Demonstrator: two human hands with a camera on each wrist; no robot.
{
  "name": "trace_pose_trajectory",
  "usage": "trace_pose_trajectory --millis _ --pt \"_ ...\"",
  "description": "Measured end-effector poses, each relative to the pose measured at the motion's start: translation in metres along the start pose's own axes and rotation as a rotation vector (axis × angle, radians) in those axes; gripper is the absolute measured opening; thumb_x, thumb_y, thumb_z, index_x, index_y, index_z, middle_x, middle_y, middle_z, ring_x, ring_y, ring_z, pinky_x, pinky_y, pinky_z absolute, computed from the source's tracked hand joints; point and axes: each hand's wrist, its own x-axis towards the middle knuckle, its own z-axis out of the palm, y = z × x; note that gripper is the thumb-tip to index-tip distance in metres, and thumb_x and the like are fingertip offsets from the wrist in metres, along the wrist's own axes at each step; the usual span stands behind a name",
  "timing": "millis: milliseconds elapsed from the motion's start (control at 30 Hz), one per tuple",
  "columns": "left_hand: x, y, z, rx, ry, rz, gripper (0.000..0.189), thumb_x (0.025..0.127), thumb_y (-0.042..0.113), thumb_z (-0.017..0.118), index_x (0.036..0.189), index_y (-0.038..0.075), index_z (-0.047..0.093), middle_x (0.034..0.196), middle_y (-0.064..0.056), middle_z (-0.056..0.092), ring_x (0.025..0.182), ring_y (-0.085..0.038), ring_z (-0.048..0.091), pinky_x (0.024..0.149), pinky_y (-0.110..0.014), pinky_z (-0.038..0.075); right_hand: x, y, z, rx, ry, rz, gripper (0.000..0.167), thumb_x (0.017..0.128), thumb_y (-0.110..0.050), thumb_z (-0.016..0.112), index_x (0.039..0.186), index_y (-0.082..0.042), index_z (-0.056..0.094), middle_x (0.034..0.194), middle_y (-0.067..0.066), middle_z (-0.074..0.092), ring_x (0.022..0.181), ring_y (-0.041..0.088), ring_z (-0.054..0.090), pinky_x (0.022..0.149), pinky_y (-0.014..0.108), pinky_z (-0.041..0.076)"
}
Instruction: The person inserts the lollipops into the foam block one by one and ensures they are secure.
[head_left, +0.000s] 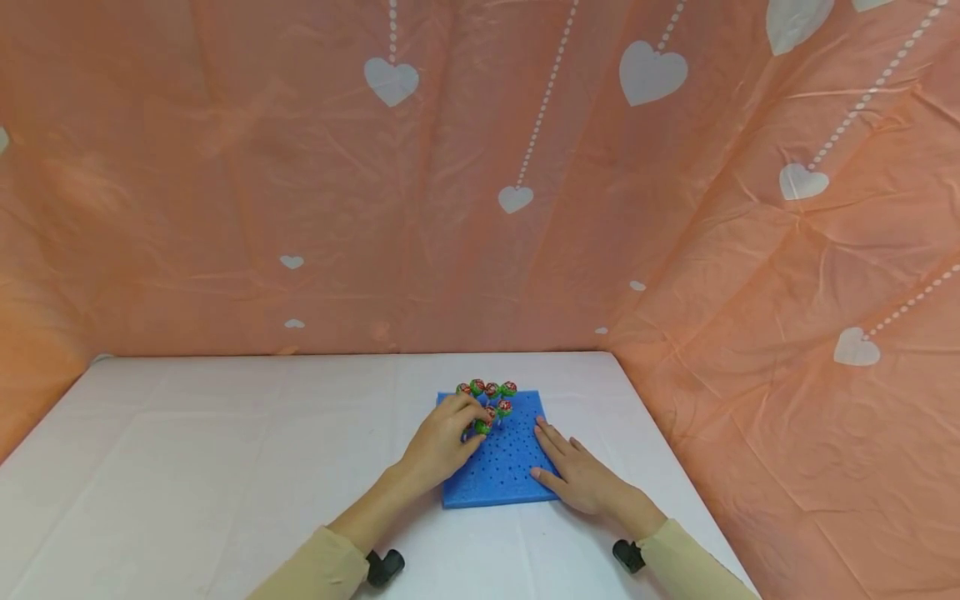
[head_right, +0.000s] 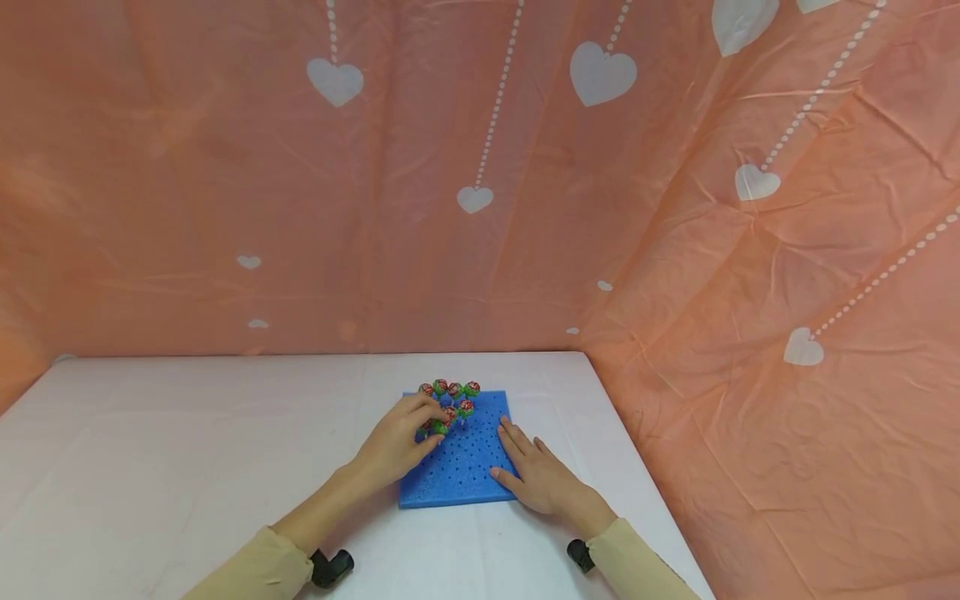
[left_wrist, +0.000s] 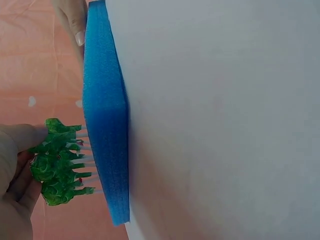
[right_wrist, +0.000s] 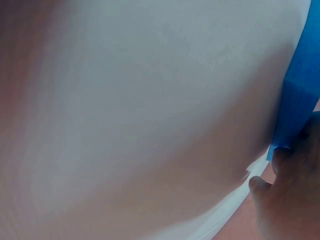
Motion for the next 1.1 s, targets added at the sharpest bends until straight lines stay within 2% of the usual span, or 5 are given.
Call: trace_pose_trajectory --millis 300,700,933,1100 --pt "0.001 -0.001 0.0 0.008 -0.03 -0.026 0.022 0.085 0.004 0.086 0.104 0.01 0.077 0.11 -0.001 0.069 0.11 -0.021 0.065 0.101 -0.037 0.056 0.0 0.0 0.0 0.002 0.005 -0.012 0.079 0.11 -0.053 0.039 0.165 -0.002 0.016 0.174 0.014 0.01 0.157 0.036 0.021 0.125 0.062 0.019" --pt "0.0 -0.002 0.001 0.024 -0.029 -0.026 0.026 0.084 0.005 0.087 0.107 0.011 0.077 0.111 -0.001 0.067 0.11 -0.02 0.064 0.1 -0.037 0.057 0.003 0.001 -0.001 0.007 -0.008 -0.006 0.079 0.11 -0.054 0.04 0.165 -0.003 0.016 0.174 0.013 0.009 0.157 0.037 0.02 0.125 0.061 0.019" --pt "-0.001 -0.003 -0.001 0.015 -0.005 0.001 0.029 0.083 0.006 0.088 0.109 0.009 0.076 0.112 -0.002 0.067 0.11 -0.02 0.062 0.099 -0.036 0.057 0.003 0.002 0.0 -0.021 0.023 -0.014 0.078 0.109 -0.053 0.042 0.165 -0.002 0.02 0.173 0.015 0.015 0.156 0.038 0.023 0.124 0.061 0.021" --pt "-0.005 -0.006 -0.01 0.022 0.038 0.004 0.029 0.084 0.011 0.089 0.109 0.009 0.076 0.111 0.0 0.067 0.107 -0.019 0.061 0.092 -0.035 0.058 0.005 -0.001 -0.002 -0.017 0.058 0.002 0.076 0.107 -0.052 0.051 0.162 -0.003 0.031 0.171 0.014 0.024 0.153 0.039 0.03 0.123 0.061 0.027"
